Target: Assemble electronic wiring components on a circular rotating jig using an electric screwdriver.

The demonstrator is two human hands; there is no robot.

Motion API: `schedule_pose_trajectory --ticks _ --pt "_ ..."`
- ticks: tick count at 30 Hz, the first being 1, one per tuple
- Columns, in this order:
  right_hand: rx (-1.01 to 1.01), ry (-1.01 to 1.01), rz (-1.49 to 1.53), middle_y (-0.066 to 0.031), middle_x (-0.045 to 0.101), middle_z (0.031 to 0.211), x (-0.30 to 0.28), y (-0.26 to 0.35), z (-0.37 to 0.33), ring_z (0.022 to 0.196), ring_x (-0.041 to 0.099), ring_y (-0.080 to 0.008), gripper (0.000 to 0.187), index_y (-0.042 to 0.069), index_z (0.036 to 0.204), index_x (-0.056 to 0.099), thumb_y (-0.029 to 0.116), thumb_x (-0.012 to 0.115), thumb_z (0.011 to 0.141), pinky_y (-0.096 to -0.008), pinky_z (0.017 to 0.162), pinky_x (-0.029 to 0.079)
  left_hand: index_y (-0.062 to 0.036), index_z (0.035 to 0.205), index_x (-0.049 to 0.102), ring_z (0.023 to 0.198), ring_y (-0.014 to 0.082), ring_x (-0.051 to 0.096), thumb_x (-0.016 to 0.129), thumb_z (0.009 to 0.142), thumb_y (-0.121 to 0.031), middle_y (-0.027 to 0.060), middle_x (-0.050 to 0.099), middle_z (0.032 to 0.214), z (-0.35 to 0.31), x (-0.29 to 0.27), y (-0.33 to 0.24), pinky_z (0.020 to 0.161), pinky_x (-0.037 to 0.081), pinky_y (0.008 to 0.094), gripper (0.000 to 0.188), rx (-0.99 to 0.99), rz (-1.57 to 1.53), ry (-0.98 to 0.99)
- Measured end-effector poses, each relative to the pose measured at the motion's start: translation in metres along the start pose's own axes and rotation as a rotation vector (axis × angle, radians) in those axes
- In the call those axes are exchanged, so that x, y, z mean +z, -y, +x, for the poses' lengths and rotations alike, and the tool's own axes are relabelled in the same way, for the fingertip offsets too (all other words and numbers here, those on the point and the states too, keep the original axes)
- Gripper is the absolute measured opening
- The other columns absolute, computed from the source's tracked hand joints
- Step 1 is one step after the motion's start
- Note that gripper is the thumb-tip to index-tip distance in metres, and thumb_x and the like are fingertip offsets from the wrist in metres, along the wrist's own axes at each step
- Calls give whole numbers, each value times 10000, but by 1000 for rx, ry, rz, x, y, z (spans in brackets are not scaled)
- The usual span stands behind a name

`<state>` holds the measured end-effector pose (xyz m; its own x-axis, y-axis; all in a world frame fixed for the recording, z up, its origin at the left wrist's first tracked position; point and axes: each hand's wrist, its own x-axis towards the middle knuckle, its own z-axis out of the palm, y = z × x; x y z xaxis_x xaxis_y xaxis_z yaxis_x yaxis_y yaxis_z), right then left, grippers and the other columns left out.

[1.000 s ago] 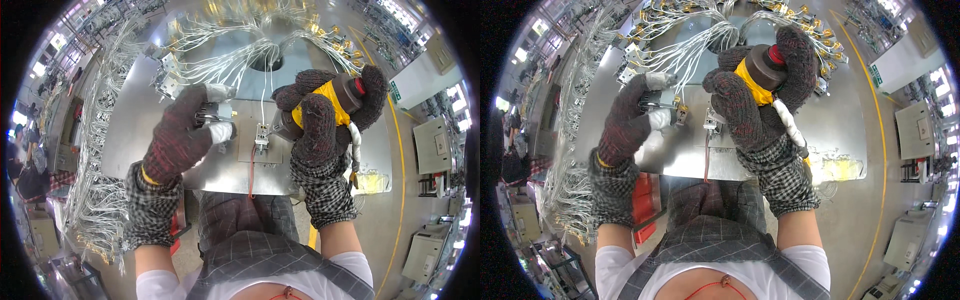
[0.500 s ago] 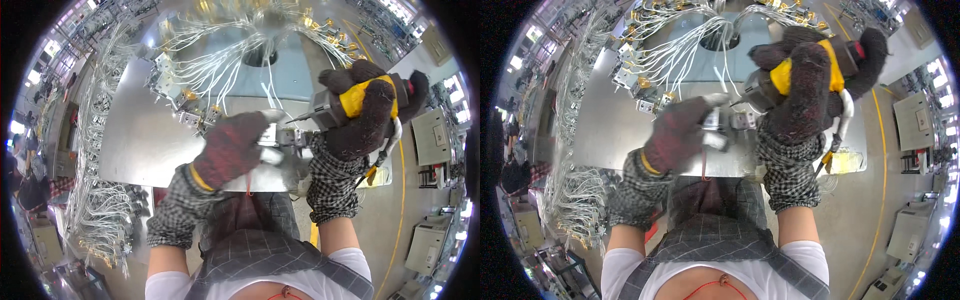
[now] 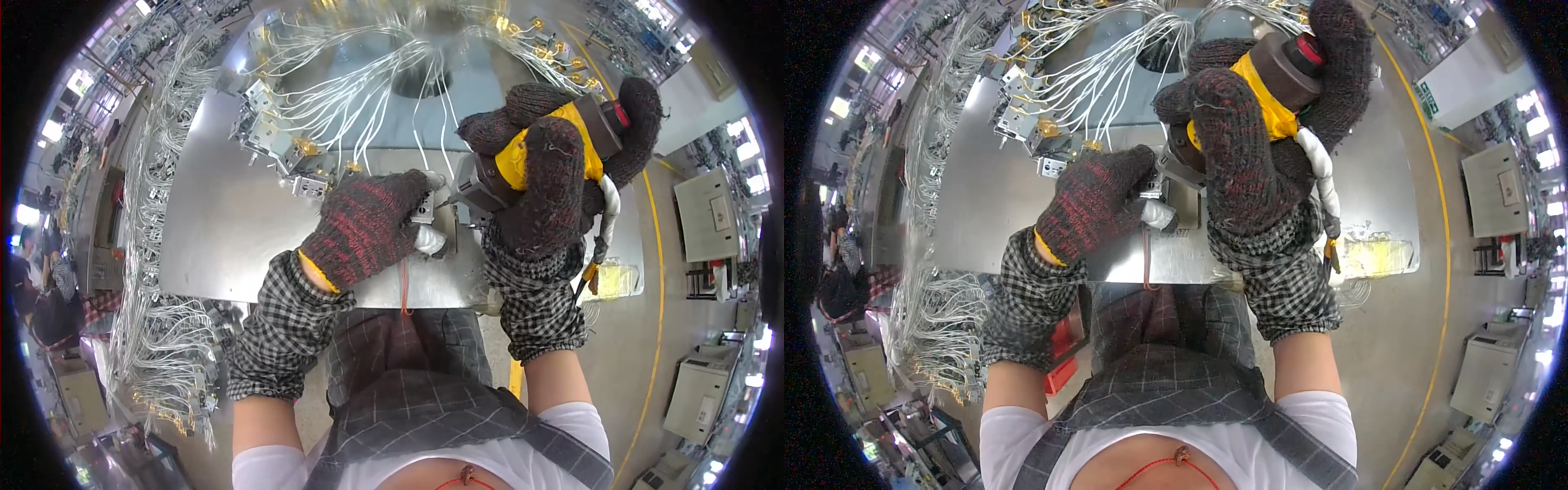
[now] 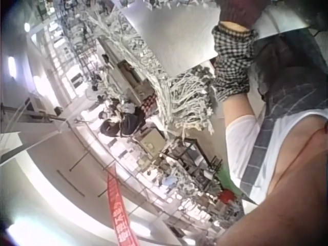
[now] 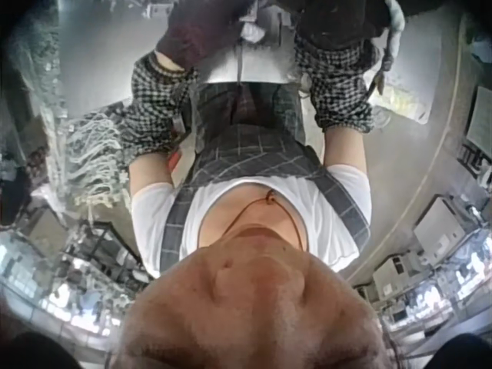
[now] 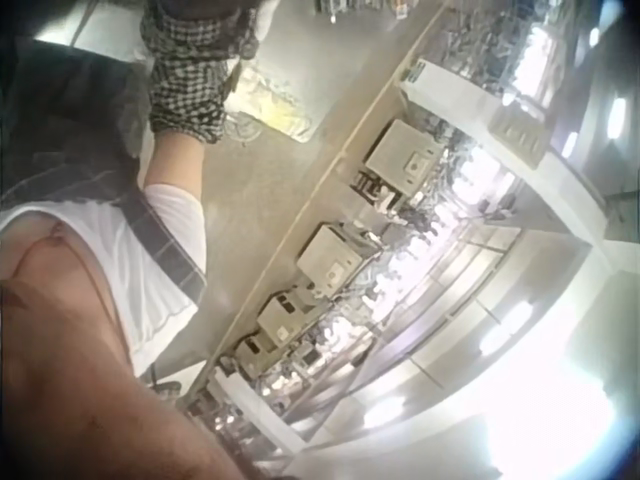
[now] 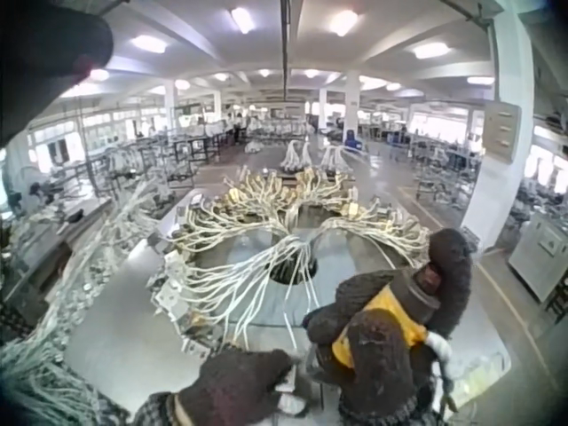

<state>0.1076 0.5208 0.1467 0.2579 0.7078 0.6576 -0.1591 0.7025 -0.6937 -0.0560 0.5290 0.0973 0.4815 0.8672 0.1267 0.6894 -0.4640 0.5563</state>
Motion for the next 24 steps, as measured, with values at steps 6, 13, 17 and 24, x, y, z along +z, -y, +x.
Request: schedule_pose_trajectory --ticks 6,13,17,24 --pt "143 62 -134 -178 641 1066 1 3 -16 848 702 -275 758 192 1483 231 169 720 905 -421 718 618 -74 1188 641 846 352 691 814 712 -442 149 705 945 -9 5 10 745 541 439 626 73 -13 -100" --pt "715 125 839 -210 521 1368 -58 -52 -19 1243 559 -323 617 31 1433 403 455 531 1003 -476 1082 466 -110 1171 660 1157 289 542 774 696 -356 76 641 1119 -27 -9 16 953 429 465 546 189 485 -313" --pt "-407 265 -80 -112 625 1191 -5 -41 6 1015 658 -193 849 14 1434 427 59 885 719 -360 903 558 -143 1158 667 1128 285 557 702 763 -311 48 646 1108 -20 -1 46 934 448 457 430 282 780 -231" --pt "-229 196 -65 -187 651 1010 -4 -34 5 783 697 -271 664 97 1471 285 173 662 930 -406 719 610 -167 1137 680 979 243 611 717 728 -249 34 667 992 -9 -17 38 780 502 427 418 269 692 -139"
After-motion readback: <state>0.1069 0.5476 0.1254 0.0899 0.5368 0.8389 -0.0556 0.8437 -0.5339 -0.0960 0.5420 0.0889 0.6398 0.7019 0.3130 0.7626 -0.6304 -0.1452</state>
